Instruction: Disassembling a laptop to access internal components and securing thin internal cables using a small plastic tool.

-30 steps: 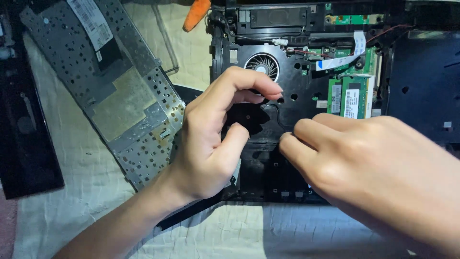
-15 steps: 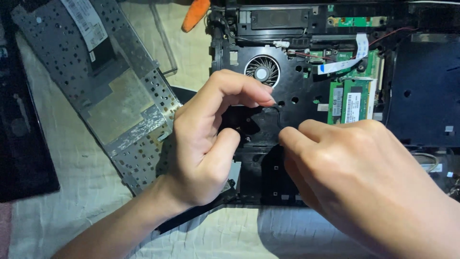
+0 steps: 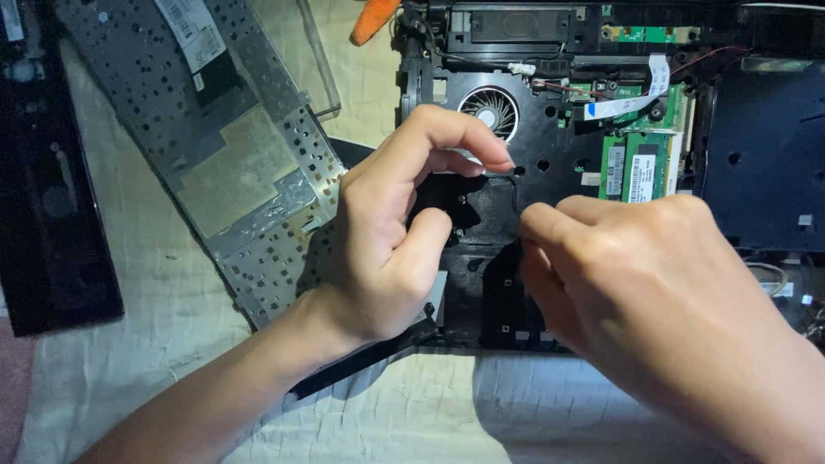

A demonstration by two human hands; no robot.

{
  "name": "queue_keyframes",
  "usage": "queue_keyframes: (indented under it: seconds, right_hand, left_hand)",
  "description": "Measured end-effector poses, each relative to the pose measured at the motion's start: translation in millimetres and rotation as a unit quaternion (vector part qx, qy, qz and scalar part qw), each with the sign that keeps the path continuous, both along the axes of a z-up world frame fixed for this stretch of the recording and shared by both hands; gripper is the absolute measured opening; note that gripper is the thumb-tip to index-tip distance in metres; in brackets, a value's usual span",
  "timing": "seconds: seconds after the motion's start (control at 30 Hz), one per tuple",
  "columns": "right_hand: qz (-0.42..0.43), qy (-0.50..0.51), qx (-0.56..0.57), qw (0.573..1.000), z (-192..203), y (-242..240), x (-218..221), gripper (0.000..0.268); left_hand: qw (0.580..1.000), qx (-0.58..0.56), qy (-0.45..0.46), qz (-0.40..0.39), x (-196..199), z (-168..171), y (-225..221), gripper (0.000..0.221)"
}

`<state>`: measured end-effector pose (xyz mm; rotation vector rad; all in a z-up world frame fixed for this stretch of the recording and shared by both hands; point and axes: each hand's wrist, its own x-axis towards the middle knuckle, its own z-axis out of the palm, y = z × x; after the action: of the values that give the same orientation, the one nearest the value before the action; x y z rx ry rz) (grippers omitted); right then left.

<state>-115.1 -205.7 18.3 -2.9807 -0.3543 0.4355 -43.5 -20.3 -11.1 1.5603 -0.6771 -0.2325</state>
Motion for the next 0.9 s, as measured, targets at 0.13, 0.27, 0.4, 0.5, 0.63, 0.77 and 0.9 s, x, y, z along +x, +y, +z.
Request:
queue_keyframes:
  seconds: [0.13, 0.27, 0.4, 0.5, 0.63, 0.77, 0.9]
  right_hand:
    - [-0.02, 0.001, 0.002, 1.0, 1.7, 2.0, 0.0, 0.026]
    - [-0.026, -0.006, -0.017, 0.999, 3.8, 4.7, 0.6, 0.032]
    - [-0.028, -0.001, -0.023, 0.999, 4.5, 4.9, -0.1, 0.029]
    - [-0.03, -0.015, -0.02, 0.999, 2.4, 4.2, -1.3, 0.027]
    - [-0.02, -0.028, -0.046, 0.998, 1.4, 5.1, -3.5, 0.027]
    - [-0.019, -0.023, -0.063, 0.998, 1.6, 4.7, -4.3, 0.027]
    - [-0.018, -0.03, -0.054, 0.998, 1.1, 4.0, -3.3, 0.023]
  left_hand:
    - [1.0, -0.004, 0.003, -0.009, -0.4, -1.9, 2.2, 0.042]
    - [1.0, -0.01, 0.0, -0.019, -0.7, -4.8, 3.4, 0.043]
    - [1.0, -0.012, -0.002, -0.018, -1.0, -5.9, 4.9, 0.044]
    - [1.0, -0.008, -0.003, -0.025, -0.5, -6.4, 5.1, 0.044]
    - [1.0, -0.009, 0.001, -0.024, -1.0, -7.1, 4.3, 0.043]
    - [1.0, -0.006, -0.003, -0.028, -0.8, -8.1, 4.2, 0.044]
    - [1.0, -0.007, -0.011, -0.028, -0.5, -8.0, 4.5, 0.042]
